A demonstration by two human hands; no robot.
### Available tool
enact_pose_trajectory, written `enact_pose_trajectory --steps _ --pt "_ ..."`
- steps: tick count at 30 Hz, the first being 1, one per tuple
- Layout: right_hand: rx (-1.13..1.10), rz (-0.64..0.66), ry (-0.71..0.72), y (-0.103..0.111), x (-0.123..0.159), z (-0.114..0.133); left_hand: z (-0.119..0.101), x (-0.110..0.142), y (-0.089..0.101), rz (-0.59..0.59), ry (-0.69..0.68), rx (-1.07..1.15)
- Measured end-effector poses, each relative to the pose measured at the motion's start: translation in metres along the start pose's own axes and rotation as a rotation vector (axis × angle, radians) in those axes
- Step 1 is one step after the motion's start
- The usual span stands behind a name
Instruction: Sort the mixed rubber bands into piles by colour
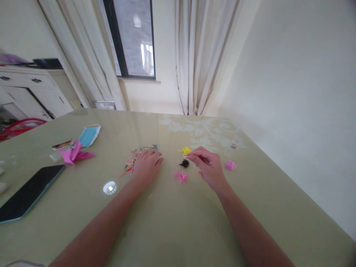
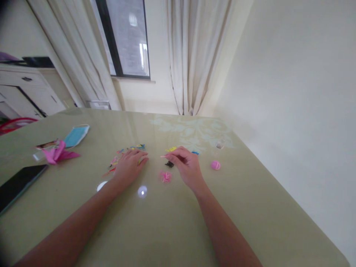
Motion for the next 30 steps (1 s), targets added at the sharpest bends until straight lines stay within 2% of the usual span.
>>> enact_pose_trajectory --steps 2,6,14,19,23,26,30 --pt "-0.022 -0.003 -0.009 0.001 0.0 0.001 0.004 0.001 -0.004 0.05 -0.018 -0.119" --pt "-0.046 0.001 -0.032 0.001 0.0 0.002 0.006 -0.002 -0.008 0.109 -0.044 -0.163" --pt "-0.03 0.021 -0.034 0.002 0.0 0.005 0.01 -0.004 -0.011 0.061 -0.051 -0.157" --pt "0.101 0.069 -0.026 0.008 -0.002 0.001 0.009 -0.003 -0.011 0.029 -0.059 -0.102" --pt "0.249 0.122 -0.053 0.01 -0.002 -0.012 0.001 -0.004 -0.003 -0.059 -0.035 0.046" --pt "0.356 0.185 -0.071 0.007 -0.001 -0.022 -0.005 -0.005 0.005 -0.122 -0.003 0.251" --pt "0.47 0.29 -0.146 0.0 0.002 -0.028 -0.012 -0.007 0.01 -0.102 0.074 0.596"
Point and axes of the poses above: each hand's wrist, its own x-axis away from the middle knuckle, its own y-axis out of the back of the hand, z = x × y, the point moved 1 cm from there along -x, towards the middle knuckle, and after that the axes turned 9 degrees about -x, right-handed, at the moved point
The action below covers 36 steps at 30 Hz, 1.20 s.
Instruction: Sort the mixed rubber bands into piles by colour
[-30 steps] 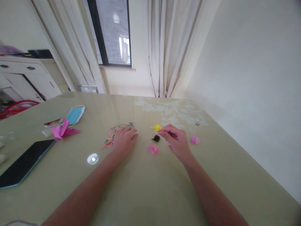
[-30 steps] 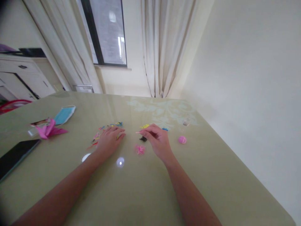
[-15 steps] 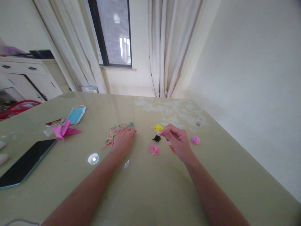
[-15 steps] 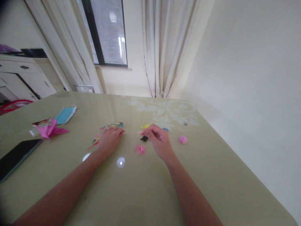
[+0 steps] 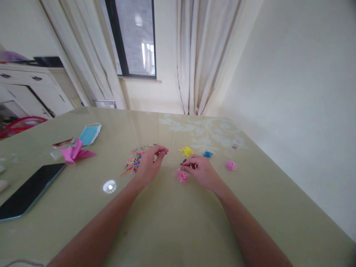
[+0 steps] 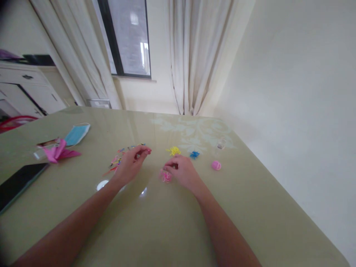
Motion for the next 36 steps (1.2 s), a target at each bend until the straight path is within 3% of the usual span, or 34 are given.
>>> enact_pose_trajectory --steps 5,9,13,17,21,28,32,36 --pt "0.056 0.123 -0.042 -0.007 0.003 0.001 -0.014 0.004 0.0 0.023 0.072 0.472" --pt "0.042 0.13 -0.041 -0.007 0.003 0.001 -0.03 0.01 0.003 0.021 0.127 0.624" --pt "-0.035 -0.031 -0.001 -0.002 0.002 0.006 -0.039 0.015 0.006 0.003 0.097 0.597" --pt "-0.259 -0.152 0.059 0.001 0.005 0.018 -0.038 0.018 0.003 0.014 0.038 0.553" --pt "-0.391 -0.218 0.112 -0.002 0.009 0.027 -0.034 0.02 -0.003 0.057 -0.006 0.528" --pt "-0.373 -0.267 0.147 -0.004 0.009 0.03 -0.036 0.024 -0.003 0.099 -0.033 0.516" --pt "-0.371 -0.278 0.164 0.0 0.01 0.034 -0.035 0.022 -0.002 0.031 -0.007 0.473" --pt "-0.401 -0.291 0.186 0.006 0.011 0.035 -0.011 0.007 0.005 -0.112 0.091 0.338"
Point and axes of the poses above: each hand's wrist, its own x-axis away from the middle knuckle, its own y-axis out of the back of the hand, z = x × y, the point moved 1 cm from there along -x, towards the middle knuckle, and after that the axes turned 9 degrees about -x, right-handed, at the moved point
